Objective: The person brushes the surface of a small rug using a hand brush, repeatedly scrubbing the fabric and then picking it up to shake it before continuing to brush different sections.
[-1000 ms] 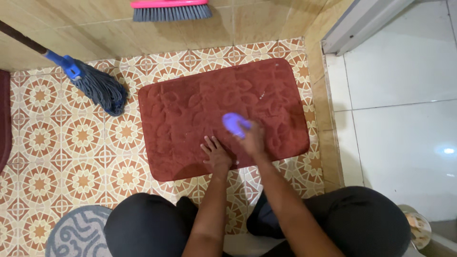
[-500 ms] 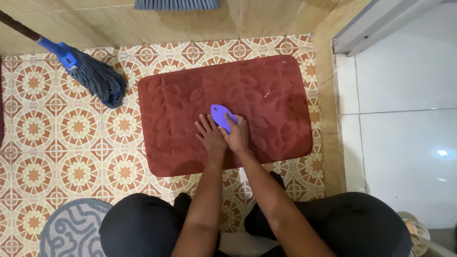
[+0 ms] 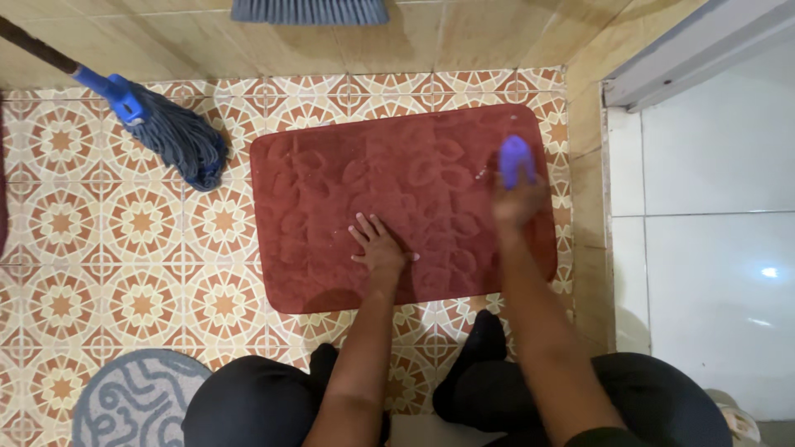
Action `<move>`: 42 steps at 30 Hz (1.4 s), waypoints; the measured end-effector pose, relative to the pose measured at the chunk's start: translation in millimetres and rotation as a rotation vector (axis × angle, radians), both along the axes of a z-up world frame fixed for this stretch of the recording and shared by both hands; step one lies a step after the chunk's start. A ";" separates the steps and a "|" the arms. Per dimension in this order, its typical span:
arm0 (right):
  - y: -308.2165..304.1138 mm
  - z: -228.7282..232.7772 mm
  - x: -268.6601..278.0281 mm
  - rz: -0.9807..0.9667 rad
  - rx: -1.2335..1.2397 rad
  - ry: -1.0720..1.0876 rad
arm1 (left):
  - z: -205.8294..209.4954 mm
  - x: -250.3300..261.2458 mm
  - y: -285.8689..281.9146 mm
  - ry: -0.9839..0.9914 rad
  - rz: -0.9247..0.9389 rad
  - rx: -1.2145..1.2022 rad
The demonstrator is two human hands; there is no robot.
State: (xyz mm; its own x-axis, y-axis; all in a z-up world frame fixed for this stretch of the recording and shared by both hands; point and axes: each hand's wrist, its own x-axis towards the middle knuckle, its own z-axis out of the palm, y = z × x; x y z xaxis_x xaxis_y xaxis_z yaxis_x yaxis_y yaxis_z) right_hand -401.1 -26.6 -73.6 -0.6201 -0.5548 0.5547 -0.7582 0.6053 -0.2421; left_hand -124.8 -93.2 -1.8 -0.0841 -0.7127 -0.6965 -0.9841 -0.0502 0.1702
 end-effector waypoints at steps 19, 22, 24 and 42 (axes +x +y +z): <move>-32.1 13.7 -72.0 -0.007 0.141 -0.549 | -31.4 -29.7 -7.2 -0.160 0.037 0.065; -48.1 22.0 -45.3 0.071 0.128 -0.403 | -39.9 -32.9 -8.4 -0.187 0.027 0.047; -68.3 29.3 -6.0 0.232 0.127 -0.423 | -43.5 -34.5 -6.8 -0.206 0.021 0.054; -41.8 6.1 -53.7 0.046 0.125 -0.326 | -31.9 -32.4 -12.0 -0.145 0.050 0.098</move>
State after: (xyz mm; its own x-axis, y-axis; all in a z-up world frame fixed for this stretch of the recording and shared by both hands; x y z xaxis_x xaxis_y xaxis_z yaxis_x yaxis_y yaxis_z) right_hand -454.8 -68.4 -67.5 -0.7265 -0.6371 0.2573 -0.6800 0.6130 -0.4022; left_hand -157.2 -105.2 -33.7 0.0563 -0.6415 -0.7651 -0.9939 -0.1091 0.0183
